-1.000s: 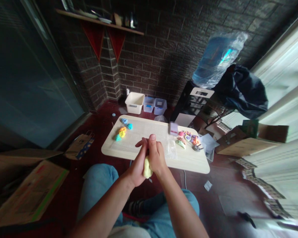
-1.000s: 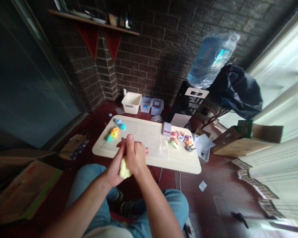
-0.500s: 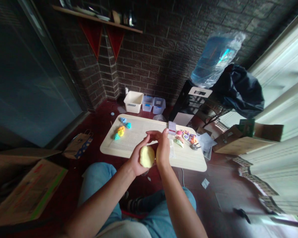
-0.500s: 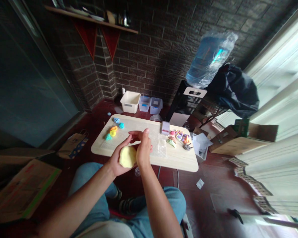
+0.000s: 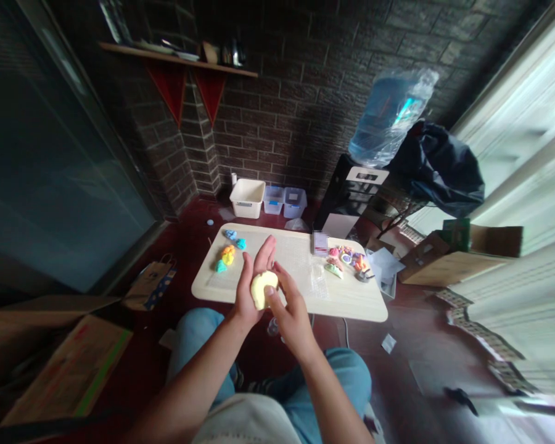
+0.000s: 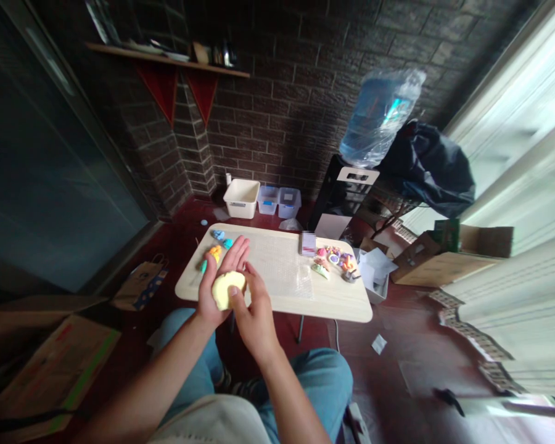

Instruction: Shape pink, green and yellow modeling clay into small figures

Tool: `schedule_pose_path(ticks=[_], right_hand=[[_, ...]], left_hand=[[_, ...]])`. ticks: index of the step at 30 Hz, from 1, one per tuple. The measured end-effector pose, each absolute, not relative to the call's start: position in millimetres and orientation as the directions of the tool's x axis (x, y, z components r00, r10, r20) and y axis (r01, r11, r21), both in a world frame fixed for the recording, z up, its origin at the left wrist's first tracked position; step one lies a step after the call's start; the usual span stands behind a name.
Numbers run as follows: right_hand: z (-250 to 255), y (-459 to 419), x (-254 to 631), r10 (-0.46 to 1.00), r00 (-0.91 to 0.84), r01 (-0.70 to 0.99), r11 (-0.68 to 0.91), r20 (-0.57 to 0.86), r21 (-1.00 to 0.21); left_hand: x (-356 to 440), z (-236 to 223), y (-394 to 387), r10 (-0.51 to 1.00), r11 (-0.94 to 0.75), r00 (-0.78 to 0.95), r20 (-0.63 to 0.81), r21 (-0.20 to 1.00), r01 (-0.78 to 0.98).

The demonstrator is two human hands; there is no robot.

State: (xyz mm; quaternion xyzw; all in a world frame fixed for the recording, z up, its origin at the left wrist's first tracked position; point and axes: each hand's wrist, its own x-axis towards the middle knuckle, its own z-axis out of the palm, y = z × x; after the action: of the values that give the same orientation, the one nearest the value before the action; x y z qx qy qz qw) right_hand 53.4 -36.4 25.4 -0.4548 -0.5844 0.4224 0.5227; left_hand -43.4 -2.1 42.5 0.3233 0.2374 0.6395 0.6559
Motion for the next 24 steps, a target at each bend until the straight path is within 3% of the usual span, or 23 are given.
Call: schedule_pose_path(ticks=[3,7,15,20,24], right_hand=[[29,-34,57,0.994,0.043,-0.128,0.102,0.098,-0.986],[39,-24,73,0.988,0.127,-0.127,0.099,0.083,-0.987],[35,-15,69,0.98,0.18,-0.057,0.1,0.089,-0.993],[37,-13,76,0.995,0.008,-0.073,0.096,0.095,-0.993],[41,-16,82,0.976,-0.007,0.163,0.215,0.217,-0.963]], left_hand=[[-51,38,7,0.998,-0.06,-0.002,0.064,0.918,-0.393],[-66,37,9,0.985,-0.002,0.17,0.025,0.991,-0.137],[-68,42,8,0.972,-0.03,0.231,0.047,0.997,-0.077],[-73,40,10,0.978,-0.034,0.202,0.047,0.997,-0.067],[-75,41,8,0.986,-0.074,0.151,0.076,0.997,-0.024]])
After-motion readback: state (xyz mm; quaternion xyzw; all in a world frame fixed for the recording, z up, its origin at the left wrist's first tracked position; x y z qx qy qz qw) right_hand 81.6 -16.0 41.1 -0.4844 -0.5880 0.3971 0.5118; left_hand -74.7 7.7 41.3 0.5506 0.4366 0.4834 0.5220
